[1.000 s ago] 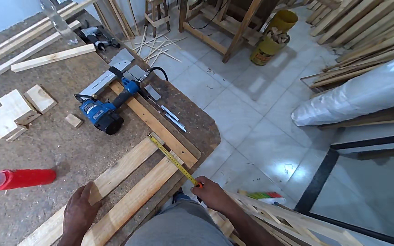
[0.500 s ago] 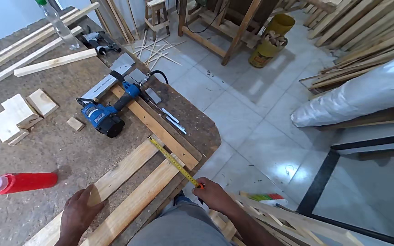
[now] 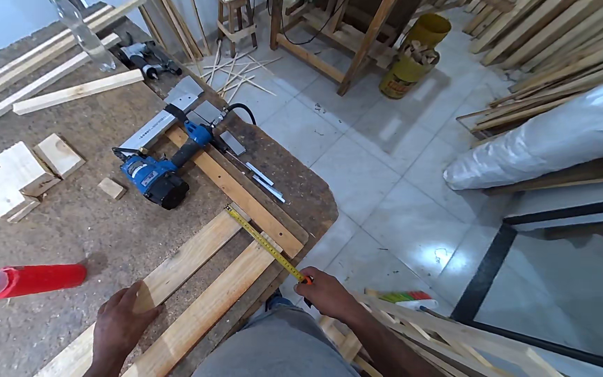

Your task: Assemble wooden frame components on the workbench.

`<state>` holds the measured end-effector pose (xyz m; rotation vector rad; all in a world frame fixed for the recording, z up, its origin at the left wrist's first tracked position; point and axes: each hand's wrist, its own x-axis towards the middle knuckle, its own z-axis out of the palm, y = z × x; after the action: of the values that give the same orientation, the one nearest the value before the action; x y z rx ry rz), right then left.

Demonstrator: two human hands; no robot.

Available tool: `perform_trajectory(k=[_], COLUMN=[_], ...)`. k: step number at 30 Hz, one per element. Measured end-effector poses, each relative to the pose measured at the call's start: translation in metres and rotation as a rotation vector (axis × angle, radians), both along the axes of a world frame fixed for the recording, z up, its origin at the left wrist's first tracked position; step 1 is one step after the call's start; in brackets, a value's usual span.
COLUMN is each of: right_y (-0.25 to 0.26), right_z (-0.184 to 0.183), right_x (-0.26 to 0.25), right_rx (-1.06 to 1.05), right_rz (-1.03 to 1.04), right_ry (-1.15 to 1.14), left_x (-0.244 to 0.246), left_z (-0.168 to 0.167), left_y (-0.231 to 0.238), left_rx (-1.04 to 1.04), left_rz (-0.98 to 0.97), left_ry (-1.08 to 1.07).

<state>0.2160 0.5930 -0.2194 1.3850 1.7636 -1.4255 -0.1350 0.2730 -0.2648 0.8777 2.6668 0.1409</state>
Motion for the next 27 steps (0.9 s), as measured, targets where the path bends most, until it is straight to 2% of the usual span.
perform_trajectory(k=[27], right_y=[0.0012], right_z=[-0.0003], right_x=[-0.0005], right_rx=[-0.016], right_rz=[-0.007], right_ry=[-0.007], left_x=[0.0037], left_z=[0.0009], left_y=[0.0034], left_rx=[0.027], left_rz=[0.019], left_ry=[0.008])
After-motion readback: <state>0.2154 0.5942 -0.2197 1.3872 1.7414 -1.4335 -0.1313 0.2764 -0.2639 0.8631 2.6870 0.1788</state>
